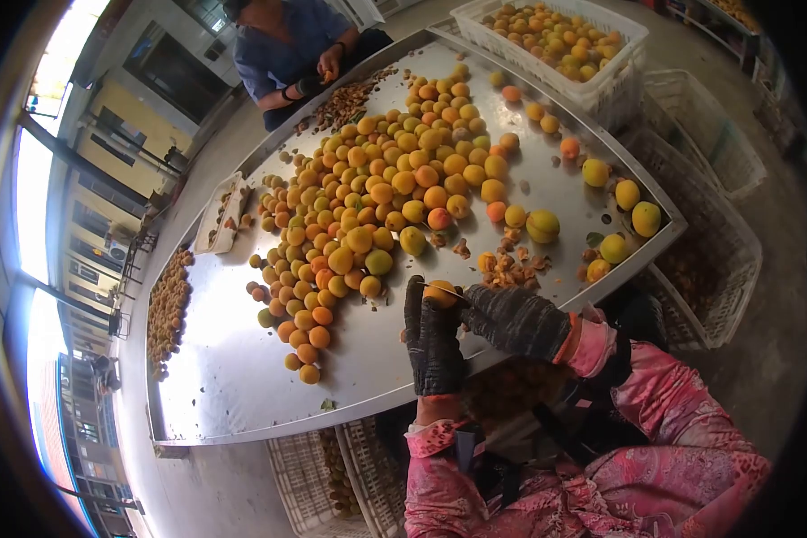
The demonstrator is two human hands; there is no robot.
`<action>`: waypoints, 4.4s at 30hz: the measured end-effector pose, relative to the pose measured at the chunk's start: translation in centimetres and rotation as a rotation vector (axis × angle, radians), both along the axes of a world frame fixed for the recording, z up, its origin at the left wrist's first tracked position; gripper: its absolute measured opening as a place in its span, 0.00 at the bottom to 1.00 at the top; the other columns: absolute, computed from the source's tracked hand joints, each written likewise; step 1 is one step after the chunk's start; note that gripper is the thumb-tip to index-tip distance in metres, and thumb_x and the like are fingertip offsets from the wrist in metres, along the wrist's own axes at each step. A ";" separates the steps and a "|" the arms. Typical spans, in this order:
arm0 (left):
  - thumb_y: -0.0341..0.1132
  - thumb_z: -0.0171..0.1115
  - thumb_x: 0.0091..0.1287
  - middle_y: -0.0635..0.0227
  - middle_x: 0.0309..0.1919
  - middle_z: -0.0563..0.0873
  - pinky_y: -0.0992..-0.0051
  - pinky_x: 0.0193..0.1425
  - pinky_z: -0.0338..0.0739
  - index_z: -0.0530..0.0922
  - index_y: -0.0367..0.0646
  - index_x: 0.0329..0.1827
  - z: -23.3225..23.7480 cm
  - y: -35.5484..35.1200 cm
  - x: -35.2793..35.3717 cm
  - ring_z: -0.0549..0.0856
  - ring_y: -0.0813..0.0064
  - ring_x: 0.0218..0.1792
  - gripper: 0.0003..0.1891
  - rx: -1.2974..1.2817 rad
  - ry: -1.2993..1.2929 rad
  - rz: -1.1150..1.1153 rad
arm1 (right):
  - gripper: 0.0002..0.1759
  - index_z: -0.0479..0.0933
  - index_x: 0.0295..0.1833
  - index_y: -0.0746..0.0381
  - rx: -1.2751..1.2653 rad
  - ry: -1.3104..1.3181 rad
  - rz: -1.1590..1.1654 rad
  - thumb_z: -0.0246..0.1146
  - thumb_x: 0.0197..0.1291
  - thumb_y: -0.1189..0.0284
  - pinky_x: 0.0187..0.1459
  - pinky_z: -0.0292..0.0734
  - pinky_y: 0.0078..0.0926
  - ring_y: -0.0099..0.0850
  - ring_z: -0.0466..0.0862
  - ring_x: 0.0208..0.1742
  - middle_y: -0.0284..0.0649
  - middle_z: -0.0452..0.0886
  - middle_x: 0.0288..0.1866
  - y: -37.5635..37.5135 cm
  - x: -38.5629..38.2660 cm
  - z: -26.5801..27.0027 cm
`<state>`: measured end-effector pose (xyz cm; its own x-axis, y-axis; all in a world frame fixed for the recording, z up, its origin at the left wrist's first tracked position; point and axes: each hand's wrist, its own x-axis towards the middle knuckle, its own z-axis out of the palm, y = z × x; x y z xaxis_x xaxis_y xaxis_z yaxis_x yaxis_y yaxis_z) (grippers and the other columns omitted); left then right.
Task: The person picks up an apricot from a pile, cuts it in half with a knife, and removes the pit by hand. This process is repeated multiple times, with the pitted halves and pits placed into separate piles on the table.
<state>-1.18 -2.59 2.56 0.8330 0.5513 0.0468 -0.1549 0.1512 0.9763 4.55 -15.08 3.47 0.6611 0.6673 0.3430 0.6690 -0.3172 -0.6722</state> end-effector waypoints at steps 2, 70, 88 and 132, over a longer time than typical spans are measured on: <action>0.30 0.45 0.70 0.59 0.47 0.77 0.73 0.44 0.76 0.68 0.36 0.59 -0.9 0.7 0.1 0.80 0.70 0.47 0.16 -0.011 0.014 -0.022 | 0.15 0.74 0.48 0.64 0.013 0.014 -0.023 0.57 0.60 0.65 0.36 0.74 0.39 0.44 0.80 0.36 0.49 0.79 0.34 0.7 0.1 -1.0; 0.38 0.54 0.65 0.65 0.37 0.80 0.78 0.43 0.73 0.71 0.36 0.57 1.4 0.5 -5.0 0.78 0.78 0.37 0.20 0.092 0.161 -0.563 | 0.20 0.72 0.53 0.65 0.788 1.383 0.362 0.58 0.53 0.77 0.20 0.68 0.13 0.19 0.73 0.19 0.35 0.76 0.29 -2.0 1.7 1.8; 0.41 0.51 0.69 0.66 0.36 0.81 0.79 0.40 0.74 0.71 0.37 0.56 2.1 -2.3 -1.5 0.79 0.80 0.36 0.19 0.029 0.142 -0.153 | 0.18 0.73 0.53 0.62 0.798 1.229 0.250 0.64 0.56 0.73 0.27 0.74 0.13 0.20 0.82 0.30 0.37 0.82 0.36 -0.4 1.1 0.7; 0.33 0.51 0.63 0.62 0.41 0.79 0.74 0.44 0.75 0.73 0.38 0.50 -1.7 -0.5 1.4 0.80 0.71 0.39 0.14 0.526 0.127 -0.242 | 0.18 0.71 0.52 0.58 1.329 0.988 -0.052 0.62 0.55 0.70 0.16 0.66 0.21 0.22 0.70 0.15 0.31 0.73 0.22 2.8 4.1 2.0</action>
<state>0.19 -3.06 0.90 0.9490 0.2750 0.1541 -0.0534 -0.3417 0.9383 8.60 -12.24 5.48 0.9670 0.2419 0.0802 -0.1454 0.7821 -0.6059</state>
